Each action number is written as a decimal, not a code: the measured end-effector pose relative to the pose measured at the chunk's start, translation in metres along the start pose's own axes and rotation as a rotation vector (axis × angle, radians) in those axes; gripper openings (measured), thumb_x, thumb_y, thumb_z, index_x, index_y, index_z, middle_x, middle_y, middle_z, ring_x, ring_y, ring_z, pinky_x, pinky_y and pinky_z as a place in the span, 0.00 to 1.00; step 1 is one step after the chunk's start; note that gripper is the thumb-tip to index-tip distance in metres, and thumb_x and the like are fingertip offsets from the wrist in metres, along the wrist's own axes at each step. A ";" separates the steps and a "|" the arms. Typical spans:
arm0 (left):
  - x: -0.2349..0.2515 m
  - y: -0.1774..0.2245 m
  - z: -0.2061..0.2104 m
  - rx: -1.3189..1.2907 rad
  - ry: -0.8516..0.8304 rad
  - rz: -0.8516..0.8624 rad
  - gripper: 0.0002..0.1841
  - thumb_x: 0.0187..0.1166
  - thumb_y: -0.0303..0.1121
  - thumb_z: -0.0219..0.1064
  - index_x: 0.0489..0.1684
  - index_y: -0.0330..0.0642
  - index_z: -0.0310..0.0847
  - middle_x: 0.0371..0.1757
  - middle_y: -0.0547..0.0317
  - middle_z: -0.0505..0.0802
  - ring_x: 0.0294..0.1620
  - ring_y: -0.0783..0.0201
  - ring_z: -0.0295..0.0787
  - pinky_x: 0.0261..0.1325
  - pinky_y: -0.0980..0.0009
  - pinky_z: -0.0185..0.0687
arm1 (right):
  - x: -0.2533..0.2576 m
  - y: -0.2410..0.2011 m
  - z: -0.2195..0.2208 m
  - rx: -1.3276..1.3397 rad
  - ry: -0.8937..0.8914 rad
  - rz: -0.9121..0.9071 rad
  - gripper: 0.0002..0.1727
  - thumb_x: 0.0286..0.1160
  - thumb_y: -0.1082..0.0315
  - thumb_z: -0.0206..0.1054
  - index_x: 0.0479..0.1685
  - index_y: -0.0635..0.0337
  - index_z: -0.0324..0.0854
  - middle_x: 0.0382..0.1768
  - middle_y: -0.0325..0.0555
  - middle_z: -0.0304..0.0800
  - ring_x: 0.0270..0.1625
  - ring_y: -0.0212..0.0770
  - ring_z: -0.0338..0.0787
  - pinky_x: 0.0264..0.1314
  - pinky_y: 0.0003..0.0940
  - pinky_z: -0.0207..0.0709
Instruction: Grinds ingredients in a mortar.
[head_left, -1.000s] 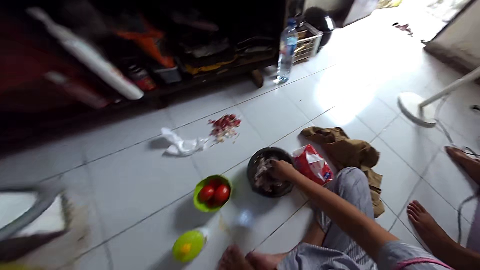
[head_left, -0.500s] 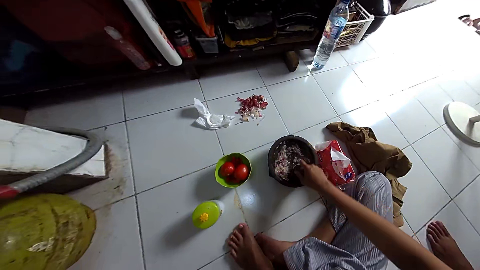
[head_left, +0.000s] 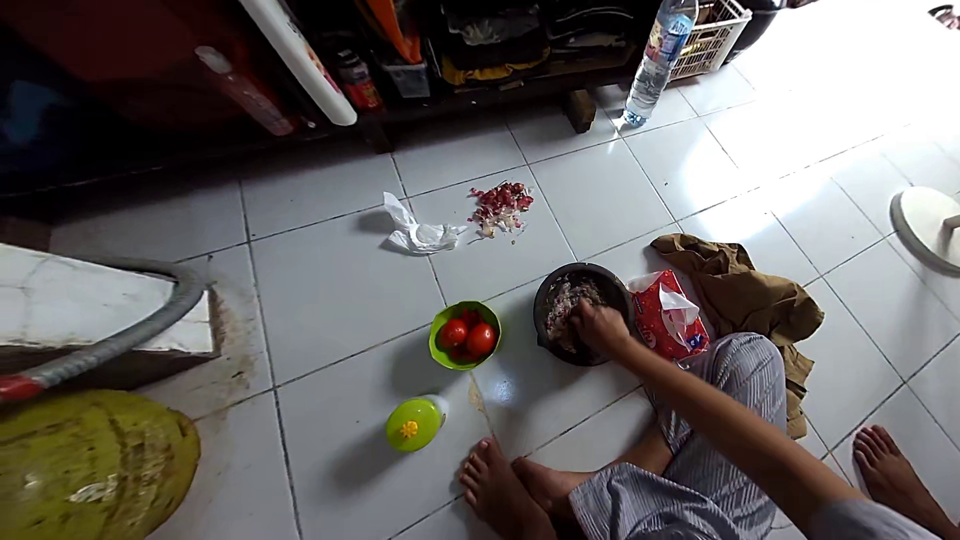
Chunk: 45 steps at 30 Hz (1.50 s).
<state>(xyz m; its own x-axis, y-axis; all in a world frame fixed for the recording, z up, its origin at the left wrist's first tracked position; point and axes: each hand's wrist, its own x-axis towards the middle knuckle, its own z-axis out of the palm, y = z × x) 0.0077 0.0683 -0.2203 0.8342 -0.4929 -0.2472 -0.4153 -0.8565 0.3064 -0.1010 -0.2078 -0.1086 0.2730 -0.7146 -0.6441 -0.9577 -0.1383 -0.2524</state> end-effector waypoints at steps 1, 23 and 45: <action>0.000 -0.001 -0.001 0.012 -0.011 0.029 0.25 0.95 0.38 0.42 0.81 0.32 0.69 0.81 0.29 0.74 0.86 0.32 0.64 0.82 0.33 0.58 | 0.014 0.006 -0.017 0.060 -0.010 0.019 0.29 0.92 0.51 0.55 0.81 0.62 0.70 0.67 0.69 0.85 0.72 0.68 0.84 0.72 0.68 0.74; -0.004 -0.002 0.002 -0.031 0.029 0.058 0.24 0.92 0.35 0.45 0.81 0.34 0.69 0.82 0.31 0.74 0.87 0.36 0.63 0.85 0.37 0.55 | -0.011 0.008 0.012 -0.048 0.056 0.017 0.28 0.95 0.53 0.47 0.83 0.62 0.67 0.61 0.72 0.87 0.68 0.70 0.86 0.68 0.65 0.77; -0.004 0.003 -0.004 -0.048 0.018 0.033 0.22 0.92 0.34 0.47 0.80 0.34 0.71 0.82 0.31 0.75 0.87 0.36 0.63 0.85 0.37 0.54 | -0.007 0.027 0.002 -0.171 -0.002 -0.042 0.27 0.94 0.54 0.51 0.82 0.61 0.69 0.61 0.71 0.87 0.67 0.70 0.86 0.67 0.66 0.76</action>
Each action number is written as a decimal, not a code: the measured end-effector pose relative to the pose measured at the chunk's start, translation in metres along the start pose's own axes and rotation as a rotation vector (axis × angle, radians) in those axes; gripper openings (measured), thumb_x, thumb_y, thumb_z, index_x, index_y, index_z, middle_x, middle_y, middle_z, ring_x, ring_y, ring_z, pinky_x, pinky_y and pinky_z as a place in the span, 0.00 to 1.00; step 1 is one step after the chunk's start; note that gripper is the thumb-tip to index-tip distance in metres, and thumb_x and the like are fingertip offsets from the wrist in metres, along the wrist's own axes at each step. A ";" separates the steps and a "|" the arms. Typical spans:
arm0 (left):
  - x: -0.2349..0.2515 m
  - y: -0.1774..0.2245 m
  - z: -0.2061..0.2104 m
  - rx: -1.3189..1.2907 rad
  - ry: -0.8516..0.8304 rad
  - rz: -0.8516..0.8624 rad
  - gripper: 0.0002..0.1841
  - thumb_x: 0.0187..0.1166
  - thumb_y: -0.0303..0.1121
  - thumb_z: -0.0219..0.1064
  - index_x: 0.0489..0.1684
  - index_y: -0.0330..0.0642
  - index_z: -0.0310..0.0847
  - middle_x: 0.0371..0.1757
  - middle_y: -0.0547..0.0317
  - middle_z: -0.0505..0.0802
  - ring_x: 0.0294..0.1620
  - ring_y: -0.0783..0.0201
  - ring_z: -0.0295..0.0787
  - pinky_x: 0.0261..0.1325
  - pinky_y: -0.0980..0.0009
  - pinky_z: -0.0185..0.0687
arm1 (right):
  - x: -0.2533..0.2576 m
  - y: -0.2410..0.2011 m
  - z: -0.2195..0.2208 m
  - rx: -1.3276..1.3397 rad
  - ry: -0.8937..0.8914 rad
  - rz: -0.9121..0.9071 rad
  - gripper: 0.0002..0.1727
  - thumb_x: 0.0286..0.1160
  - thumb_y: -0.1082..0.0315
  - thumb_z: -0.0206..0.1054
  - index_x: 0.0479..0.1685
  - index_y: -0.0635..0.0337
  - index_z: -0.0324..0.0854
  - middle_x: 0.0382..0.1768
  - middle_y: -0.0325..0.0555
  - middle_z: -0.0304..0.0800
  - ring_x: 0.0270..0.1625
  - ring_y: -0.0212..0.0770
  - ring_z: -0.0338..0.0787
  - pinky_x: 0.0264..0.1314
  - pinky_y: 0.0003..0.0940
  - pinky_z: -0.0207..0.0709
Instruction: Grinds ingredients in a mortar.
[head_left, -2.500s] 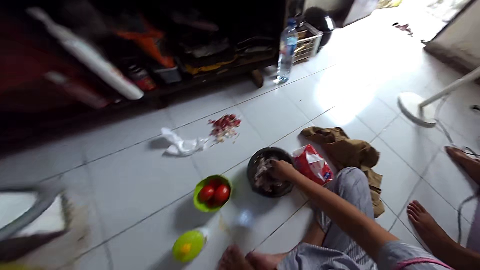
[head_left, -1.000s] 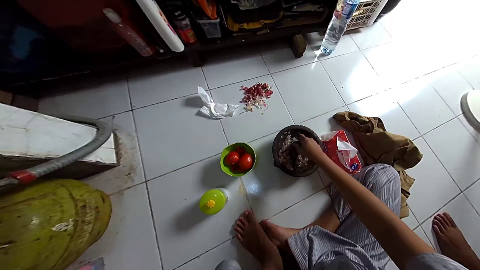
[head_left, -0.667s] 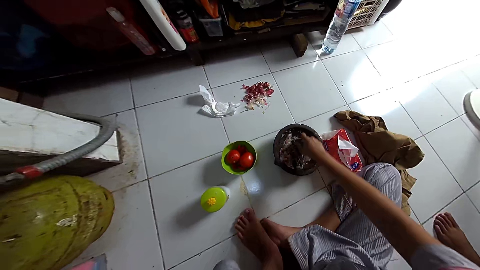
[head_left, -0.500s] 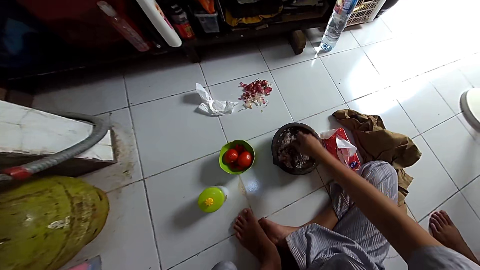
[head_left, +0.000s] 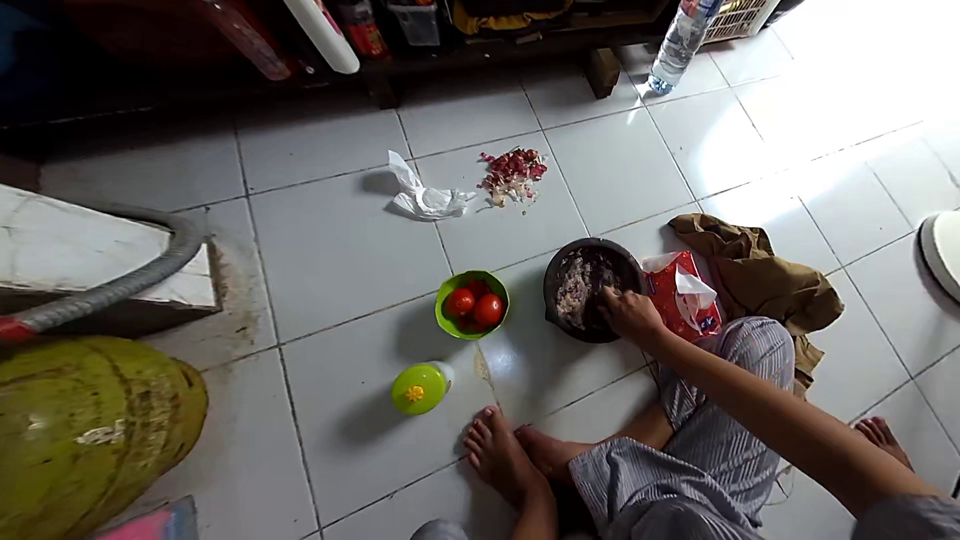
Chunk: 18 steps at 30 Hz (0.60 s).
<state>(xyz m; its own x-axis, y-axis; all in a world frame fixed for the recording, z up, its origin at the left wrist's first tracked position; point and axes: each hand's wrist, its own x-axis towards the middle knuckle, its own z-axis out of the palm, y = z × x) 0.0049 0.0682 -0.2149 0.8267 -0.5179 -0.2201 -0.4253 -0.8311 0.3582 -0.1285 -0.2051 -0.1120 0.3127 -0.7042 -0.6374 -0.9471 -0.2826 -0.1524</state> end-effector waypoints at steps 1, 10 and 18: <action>-0.001 -0.001 -0.001 -0.009 0.007 -0.002 0.23 0.93 0.37 0.45 0.80 0.34 0.71 0.81 0.32 0.75 0.87 0.37 0.64 0.85 0.37 0.54 | 0.002 -0.005 0.001 -0.009 0.011 -0.005 0.26 0.95 0.56 0.50 0.83 0.61 0.67 0.59 0.72 0.87 0.66 0.71 0.86 0.66 0.66 0.77; 0.004 0.001 0.006 -0.154 0.033 -0.089 0.31 0.94 0.47 0.42 0.81 0.30 0.69 0.82 0.33 0.75 0.87 0.39 0.64 0.88 0.41 0.51 | 0.005 -0.009 -0.002 -0.019 -0.013 0.000 0.26 0.94 0.56 0.50 0.81 0.62 0.69 0.62 0.71 0.86 0.69 0.70 0.85 0.69 0.66 0.76; 0.001 0.000 -0.006 0.072 -0.044 0.032 0.24 0.91 0.36 0.48 0.82 0.37 0.69 0.82 0.31 0.74 0.87 0.35 0.63 0.85 0.37 0.54 | 0.015 -0.008 0.001 0.080 0.027 0.039 0.28 0.90 0.53 0.56 0.82 0.60 0.69 0.62 0.70 0.87 0.67 0.70 0.86 0.65 0.69 0.78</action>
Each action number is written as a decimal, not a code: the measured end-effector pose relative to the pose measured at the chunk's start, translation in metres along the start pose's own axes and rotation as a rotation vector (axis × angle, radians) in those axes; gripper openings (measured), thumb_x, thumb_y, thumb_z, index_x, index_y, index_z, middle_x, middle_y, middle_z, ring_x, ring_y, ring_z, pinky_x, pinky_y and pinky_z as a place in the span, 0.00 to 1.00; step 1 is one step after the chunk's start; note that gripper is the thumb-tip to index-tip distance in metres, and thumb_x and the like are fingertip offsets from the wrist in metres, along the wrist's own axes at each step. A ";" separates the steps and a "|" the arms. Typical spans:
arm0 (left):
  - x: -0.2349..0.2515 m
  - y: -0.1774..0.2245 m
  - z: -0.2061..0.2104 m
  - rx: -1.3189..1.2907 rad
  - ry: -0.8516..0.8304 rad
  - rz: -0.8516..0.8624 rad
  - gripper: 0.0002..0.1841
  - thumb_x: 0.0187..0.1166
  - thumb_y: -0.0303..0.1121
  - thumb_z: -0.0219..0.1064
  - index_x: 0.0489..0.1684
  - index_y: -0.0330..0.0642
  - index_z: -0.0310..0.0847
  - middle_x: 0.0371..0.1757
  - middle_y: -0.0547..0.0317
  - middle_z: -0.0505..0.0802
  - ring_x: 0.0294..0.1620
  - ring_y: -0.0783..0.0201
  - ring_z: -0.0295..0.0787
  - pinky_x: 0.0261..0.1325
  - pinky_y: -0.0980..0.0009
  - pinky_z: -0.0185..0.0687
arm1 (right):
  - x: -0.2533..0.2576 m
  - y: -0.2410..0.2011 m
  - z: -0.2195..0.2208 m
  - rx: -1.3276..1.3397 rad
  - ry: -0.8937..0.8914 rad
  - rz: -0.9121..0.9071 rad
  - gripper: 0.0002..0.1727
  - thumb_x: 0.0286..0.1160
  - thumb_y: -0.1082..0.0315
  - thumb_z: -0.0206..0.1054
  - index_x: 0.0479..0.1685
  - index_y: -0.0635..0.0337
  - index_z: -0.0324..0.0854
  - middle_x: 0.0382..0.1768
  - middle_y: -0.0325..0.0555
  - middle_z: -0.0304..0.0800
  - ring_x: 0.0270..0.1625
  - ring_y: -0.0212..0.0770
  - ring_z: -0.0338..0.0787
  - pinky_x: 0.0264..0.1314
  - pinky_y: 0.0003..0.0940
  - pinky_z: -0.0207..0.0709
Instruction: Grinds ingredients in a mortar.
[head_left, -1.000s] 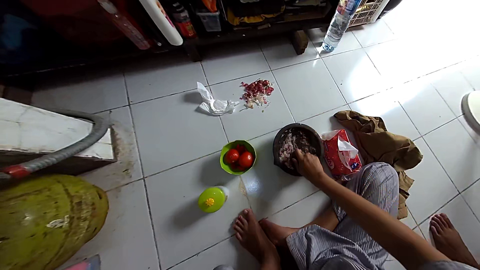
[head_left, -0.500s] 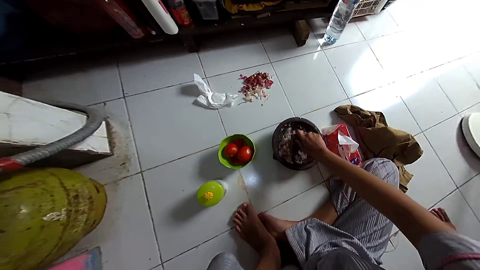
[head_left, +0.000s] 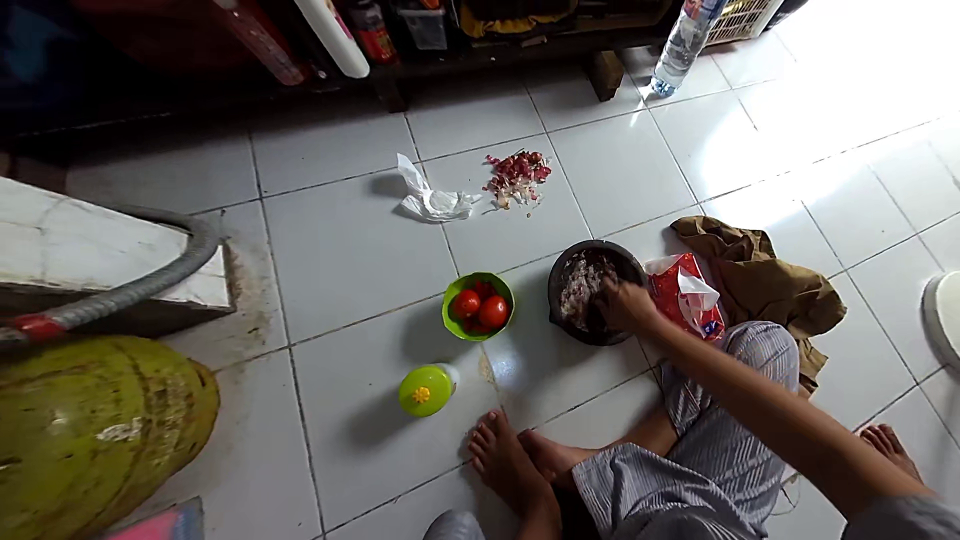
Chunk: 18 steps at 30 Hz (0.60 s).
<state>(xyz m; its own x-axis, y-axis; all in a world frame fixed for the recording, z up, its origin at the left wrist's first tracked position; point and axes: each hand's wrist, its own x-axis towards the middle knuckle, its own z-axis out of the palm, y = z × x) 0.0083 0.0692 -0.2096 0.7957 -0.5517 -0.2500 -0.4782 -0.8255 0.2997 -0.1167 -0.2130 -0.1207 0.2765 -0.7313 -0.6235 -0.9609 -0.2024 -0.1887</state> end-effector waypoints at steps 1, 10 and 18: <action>0.003 -0.001 0.008 -0.036 0.042 -0.023 0.24 0.93 0.38 0.46 0.81 0.35 0.71 0.81 0.32 0.76 0.86 0.36 0.65 0.84 0.37 0.56 | -0.013 -0.005 0.005 -0.043 -0.027 -0.004 0.28 0.93 0.54 0.51 0.84 0.60 0.67 0.64 0.70 0.86 0.69 0.70 0.85 0.68 0.67 0.76; 0.001 -0.005 0.007 -0.073 0.053 -0.008 0.24 0.93 0.39 0.46 0.80 0.36 0.71 0.81 0.33 0.76 0.86 0.37 0.65 0.85 0.39 0.55 | 0.028 0.040 -0.025 0.233 0.040 -0.018 0.28 0.87 0.50 0.63 0.66 0.69 0.79 0.57 0.72 0.87 0.63 0.71 0.87 0.66 0.71 0.76; 0.013 0.082 -0.121 -0.124 -0.457 -0.285 0.25 0.92 0.24 0.47 0.87 0.28 0.58 0.90 0.32 0.61 0.94 0.39 0.48 0.91 0.48 0.39 | 0.015 0.015 -0.015 0.119 0.098 0.007 0.28 0.89 0.49 0.61 0.74 0.62 0.75 0.53 0.71 0.90 0.60 0.72 0.89 0.60 0.70 0.79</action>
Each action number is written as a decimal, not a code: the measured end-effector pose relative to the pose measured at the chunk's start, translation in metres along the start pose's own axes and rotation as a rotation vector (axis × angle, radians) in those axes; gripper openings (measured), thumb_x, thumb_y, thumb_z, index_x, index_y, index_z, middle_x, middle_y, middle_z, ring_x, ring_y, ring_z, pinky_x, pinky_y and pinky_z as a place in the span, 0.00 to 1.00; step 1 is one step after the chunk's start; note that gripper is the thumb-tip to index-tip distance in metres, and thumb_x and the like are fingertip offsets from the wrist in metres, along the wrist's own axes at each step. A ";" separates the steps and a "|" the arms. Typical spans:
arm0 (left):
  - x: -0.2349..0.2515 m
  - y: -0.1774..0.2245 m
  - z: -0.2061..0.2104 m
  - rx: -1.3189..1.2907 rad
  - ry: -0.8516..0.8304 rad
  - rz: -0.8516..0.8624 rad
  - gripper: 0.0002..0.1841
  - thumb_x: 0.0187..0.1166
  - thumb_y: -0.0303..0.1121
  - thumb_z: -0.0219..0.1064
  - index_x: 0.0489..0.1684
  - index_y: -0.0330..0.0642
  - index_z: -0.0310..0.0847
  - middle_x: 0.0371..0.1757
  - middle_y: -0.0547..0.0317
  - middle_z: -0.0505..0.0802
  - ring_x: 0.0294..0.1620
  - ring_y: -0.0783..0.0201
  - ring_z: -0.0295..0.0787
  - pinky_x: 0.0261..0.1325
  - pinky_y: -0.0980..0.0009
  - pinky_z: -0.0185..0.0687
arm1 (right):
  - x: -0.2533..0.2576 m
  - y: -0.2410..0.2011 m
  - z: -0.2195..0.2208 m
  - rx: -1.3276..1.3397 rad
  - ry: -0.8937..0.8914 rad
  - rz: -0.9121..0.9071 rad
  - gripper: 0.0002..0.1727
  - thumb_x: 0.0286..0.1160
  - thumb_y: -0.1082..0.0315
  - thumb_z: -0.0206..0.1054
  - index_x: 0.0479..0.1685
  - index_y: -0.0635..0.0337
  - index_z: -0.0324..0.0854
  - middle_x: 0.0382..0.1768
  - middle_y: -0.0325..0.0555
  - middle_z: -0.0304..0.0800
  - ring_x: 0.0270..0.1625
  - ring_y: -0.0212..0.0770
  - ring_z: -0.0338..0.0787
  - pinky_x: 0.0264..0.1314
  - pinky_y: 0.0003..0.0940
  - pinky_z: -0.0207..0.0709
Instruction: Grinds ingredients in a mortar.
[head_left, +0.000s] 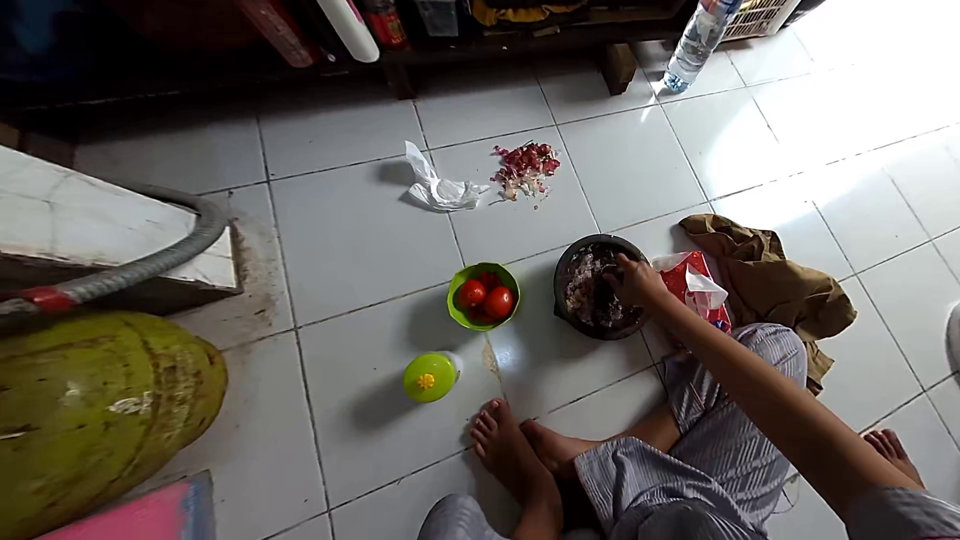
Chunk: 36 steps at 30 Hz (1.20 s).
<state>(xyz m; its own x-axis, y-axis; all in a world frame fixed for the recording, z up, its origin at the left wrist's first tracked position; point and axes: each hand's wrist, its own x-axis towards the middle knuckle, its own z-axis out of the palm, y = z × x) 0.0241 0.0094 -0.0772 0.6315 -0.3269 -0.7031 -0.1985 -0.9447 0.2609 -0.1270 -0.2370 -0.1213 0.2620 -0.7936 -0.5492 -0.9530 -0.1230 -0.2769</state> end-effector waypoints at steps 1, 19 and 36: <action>0.004 -0.009 0.006 0.061 -0.007 0.015 0.25 0.93 0.26 0.45 0.89 0.31 0.56 0.91 0.33 0.60 0.94 0.40 0.47 0.91 0.47 0.40 | 0.001 0.000 0.001 0.020 0.005 0.013 0.27 0.88 0.49 0.62 0.72 0.62 0.76 0.53 0.70 0.90 0.60 0.71 0.89 0.59 0.70 0.79; 0.070 -0.092 0.108 0.115 0.515 0.307 0.21 0.89 0.29 0.52 0.79 0.36 0.73 0.80 0.31 0.77 0.85 0.36 0.68 0.84 0.38 0.58 | -0.019 -0.003 0.016 0.124 0.006 0.122 0.31 0.90 0.47 0.57 0.82 0.59 0.71 0.60 0.70 0.88 0.67 0.69 0.87 0.69 0.67 0.76; 0.067 -0.095 0.104 0.173 0.496 0.298 0.22 0.89 0.29 0.51 0.81 0.38 0.70 0.80 0.32 0.76 0.86 0.38 0.66 0.84 0.40 0.59 | 0.000 -0.021 0.015 0.011 -0.093 0.023 0.29 0.87 0.51 0.61 0.76 0.63 0.75 0.63 0.69 0.87 0.68 0.68 0.86 0.68 0.69 0.77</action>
<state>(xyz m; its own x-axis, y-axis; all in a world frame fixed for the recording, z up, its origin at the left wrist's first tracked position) 0.0077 0.0748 -0.2182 0.7956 -0.5671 -0.2131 -0.5137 -0.8180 0.2590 -0.1043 -0.2249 -0.1273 0.2532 -0.7374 -0.6261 -0.9574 -0.0981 -0.2717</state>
